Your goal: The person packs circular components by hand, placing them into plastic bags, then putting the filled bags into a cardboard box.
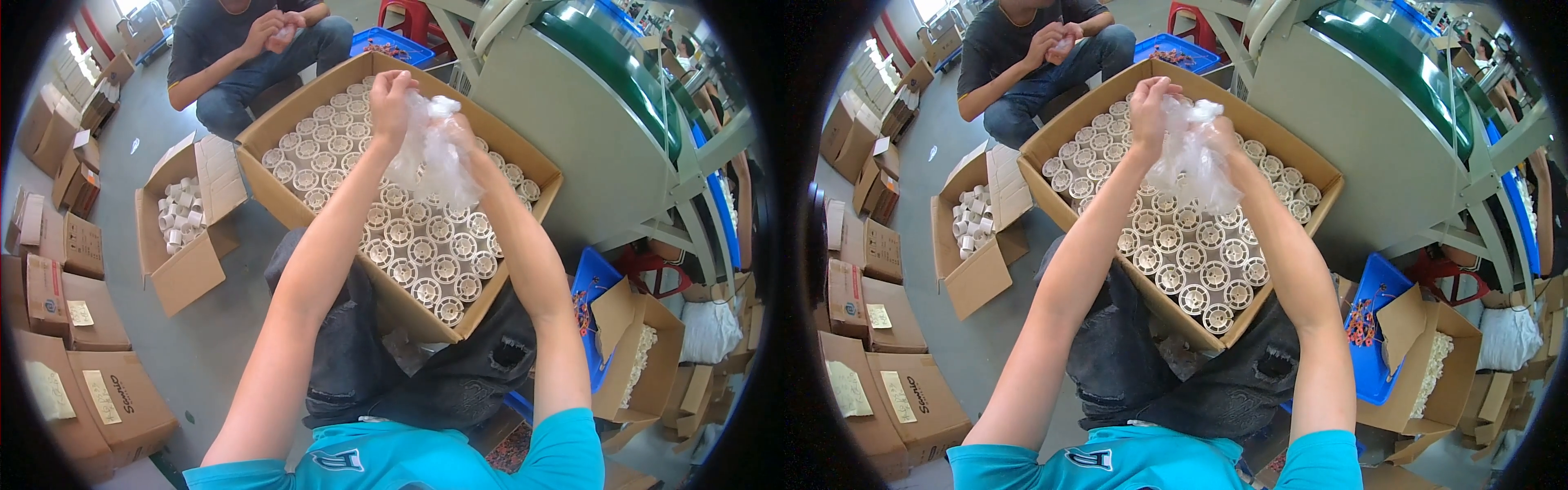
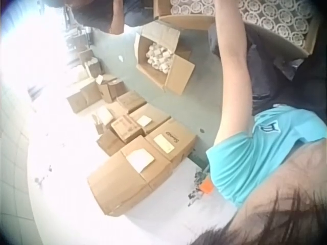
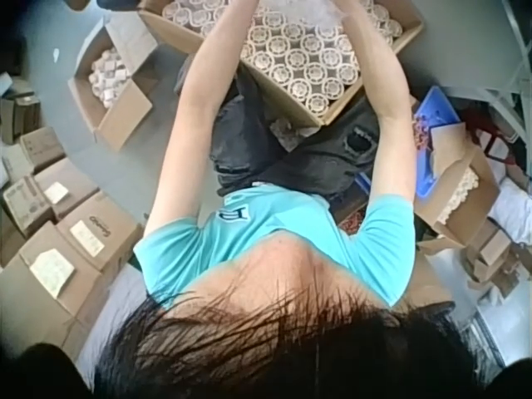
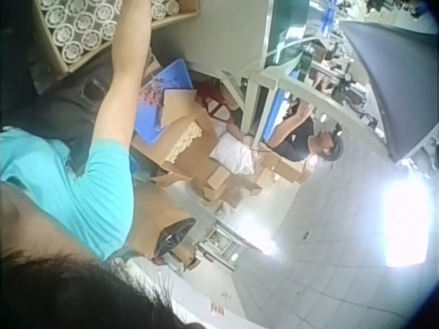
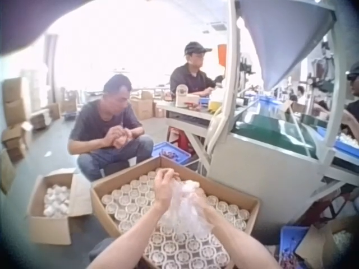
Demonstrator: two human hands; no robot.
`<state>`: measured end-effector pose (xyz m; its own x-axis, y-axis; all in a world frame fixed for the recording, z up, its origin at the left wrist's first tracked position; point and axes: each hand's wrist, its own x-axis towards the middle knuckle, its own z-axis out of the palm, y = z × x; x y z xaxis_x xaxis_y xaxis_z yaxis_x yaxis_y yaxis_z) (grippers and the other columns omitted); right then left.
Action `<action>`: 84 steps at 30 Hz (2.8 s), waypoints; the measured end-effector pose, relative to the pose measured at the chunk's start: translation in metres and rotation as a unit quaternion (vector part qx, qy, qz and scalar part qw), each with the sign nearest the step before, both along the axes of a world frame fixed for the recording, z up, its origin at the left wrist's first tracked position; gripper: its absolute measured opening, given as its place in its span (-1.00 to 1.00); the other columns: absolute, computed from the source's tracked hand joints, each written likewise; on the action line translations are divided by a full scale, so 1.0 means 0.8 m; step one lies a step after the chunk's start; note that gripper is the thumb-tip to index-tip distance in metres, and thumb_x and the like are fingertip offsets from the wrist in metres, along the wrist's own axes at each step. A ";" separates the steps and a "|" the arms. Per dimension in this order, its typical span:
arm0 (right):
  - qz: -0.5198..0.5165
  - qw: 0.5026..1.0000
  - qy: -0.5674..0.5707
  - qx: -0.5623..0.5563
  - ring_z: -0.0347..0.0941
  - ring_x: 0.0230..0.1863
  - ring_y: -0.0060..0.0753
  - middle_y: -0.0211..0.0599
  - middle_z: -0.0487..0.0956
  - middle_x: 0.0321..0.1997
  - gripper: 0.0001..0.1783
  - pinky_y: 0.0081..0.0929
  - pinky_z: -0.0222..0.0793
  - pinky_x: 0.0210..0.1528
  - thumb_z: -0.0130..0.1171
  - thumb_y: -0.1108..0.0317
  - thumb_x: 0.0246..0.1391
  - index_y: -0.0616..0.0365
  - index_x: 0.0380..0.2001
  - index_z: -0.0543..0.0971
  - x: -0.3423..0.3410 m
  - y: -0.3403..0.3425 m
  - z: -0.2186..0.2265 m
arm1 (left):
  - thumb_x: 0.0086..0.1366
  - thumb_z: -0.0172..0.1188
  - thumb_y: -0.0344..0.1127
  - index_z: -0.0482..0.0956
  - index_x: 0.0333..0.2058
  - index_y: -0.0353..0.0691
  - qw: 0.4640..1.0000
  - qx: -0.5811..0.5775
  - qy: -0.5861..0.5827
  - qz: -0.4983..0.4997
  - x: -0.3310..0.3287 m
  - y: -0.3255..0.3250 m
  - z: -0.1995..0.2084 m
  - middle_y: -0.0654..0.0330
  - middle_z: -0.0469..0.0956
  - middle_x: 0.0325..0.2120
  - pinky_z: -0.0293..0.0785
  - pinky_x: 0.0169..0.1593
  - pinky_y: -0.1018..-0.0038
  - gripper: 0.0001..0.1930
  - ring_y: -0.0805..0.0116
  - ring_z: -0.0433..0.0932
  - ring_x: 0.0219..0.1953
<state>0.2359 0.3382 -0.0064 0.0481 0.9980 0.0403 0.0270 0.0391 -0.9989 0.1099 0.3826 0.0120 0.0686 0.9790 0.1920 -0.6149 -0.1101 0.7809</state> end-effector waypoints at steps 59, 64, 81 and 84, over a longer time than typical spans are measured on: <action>0.108 0.828 0.543 -0.089 0.36 -0.50 -0.29 -0.35 0.45 -0.41 -0.62 -0.31 0.31 -0.53 -0.04 -0.11 0.15 -0.04 -0.28 0.41 -0.159 0.119 -0.007 | 0.26 -0.09 -0.18 0.42 -0.15 -0.23 0.882 -0.115 0.428 -0.159 0.048 -0.018 -0.114 0.22 0.50 -0.32 0.33 -0.28 0.41 -0.71 0.40 0.43 -0.33; 0.089 0.845 0.519 -0.096 0.38 -0.43 -0.22 -0.29 0.44 -0.31 -0.52 -0.24 0.30 -0.51 -0.08 -0.22 0.13 -0.06 -0.18 0.38 -0.182 0.117 -0.005 | 0.24 -0.06 -0.22 0.42 -0.15 -0.20 0.909 -0.200 0.318 -0.180 0.057 -0.009 -0.123 0.24 0.51 -0.37 0.30 -0.31 0.39 -0.73 0.44 0.43 -0.35; 0.352 0.743 0.569 -0.008 0.47 -0.51 -0.32 -0.26 0.47 -0.39 -0.40 -0.50 0.44 -0.51 -0.08 -0.23 0.13 0.17 -0.24 0.41 -0.165 0.047 0.008 | 0.12 -0.11 -0.26 0.56 -0.38 -0.41 0.882 0.006 0.469 -0.058 0.056 -0.011 -0.184 -0.09 0.56 -0.46 0.39 -0.27 0.20 -0.66 0.08 0.54 -0.39; 0.269 0.782 0.560 -0.049 0.49 -0.46 -0.30 -0.22 0.49 -0.32 -0.53 -0.47 0.49 -0.47 0.00 -0.04 0.14 0.18 -0.16 0.37 -0.146 0.023 0.016 | 0.15 -0.11 -0.24 0.58 -0.26 -0.39 0.827 0.034 0.559 -0.057 0.077 -0.022 -0.176 -0.13 0.58 -0.35 0.40 -0.14 0.23 -0.63 0.07 0.57 -0.28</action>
<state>0.1194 0.3569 0.0063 -0.4299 0.8814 0.1958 -0.8610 -0.3349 -0.3828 0.1718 0.3651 -0.1285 0.3309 0.9437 0.0016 0.4767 -0.1687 0.8627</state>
